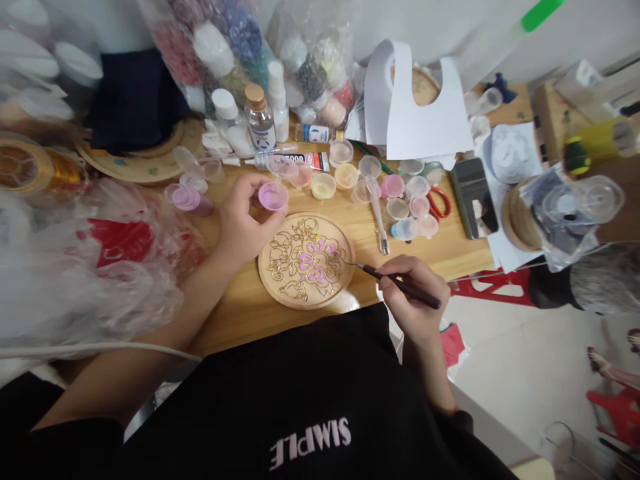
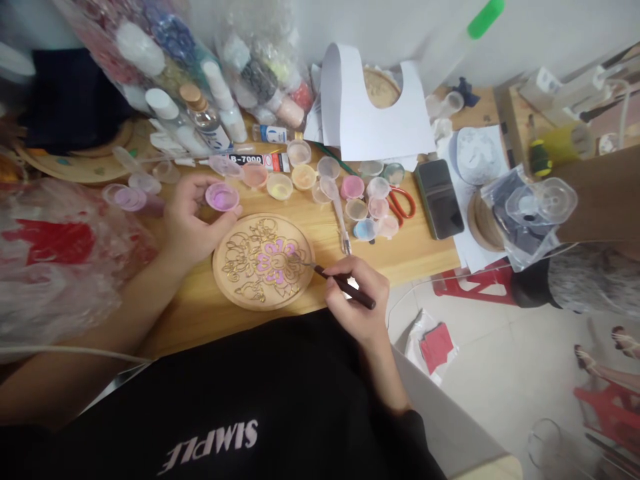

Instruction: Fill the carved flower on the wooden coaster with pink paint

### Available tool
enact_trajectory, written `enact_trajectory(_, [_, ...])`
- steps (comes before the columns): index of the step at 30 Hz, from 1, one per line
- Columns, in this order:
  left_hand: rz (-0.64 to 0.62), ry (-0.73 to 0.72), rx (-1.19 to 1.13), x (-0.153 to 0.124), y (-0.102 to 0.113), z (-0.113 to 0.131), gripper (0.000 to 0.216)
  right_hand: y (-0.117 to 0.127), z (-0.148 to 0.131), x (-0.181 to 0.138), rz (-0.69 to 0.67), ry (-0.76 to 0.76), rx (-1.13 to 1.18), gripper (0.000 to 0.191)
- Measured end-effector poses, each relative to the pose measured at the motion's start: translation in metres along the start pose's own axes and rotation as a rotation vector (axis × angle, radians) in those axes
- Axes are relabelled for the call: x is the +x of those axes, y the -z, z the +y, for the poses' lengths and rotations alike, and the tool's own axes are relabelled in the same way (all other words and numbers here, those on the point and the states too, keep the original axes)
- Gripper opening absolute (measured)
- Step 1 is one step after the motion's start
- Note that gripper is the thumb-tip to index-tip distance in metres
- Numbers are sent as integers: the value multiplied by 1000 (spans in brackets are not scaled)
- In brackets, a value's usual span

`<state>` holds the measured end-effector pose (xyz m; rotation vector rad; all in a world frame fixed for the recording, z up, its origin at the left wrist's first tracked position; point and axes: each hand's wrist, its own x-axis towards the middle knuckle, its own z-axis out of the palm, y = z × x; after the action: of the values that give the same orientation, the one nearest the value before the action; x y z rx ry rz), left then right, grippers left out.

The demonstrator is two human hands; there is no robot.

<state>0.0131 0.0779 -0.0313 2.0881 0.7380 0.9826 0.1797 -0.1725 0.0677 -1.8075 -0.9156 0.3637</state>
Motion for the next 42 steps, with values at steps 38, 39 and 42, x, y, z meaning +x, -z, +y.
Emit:
enact_trajectory(38, [45, -26, 3, -3, -5, 0, 39, 1, 3, 2, -12, 161, -26, 16])
enact_trajectory(39, [48, -41, 6, -4, -5, -1, 39, 1, 3, 3, -18, 175, -26, 17])
enact_trajectory(42, [47, -92, -5, -3, -4, -3, 37, 0, 5, 2, -31, 217, -16, 18])
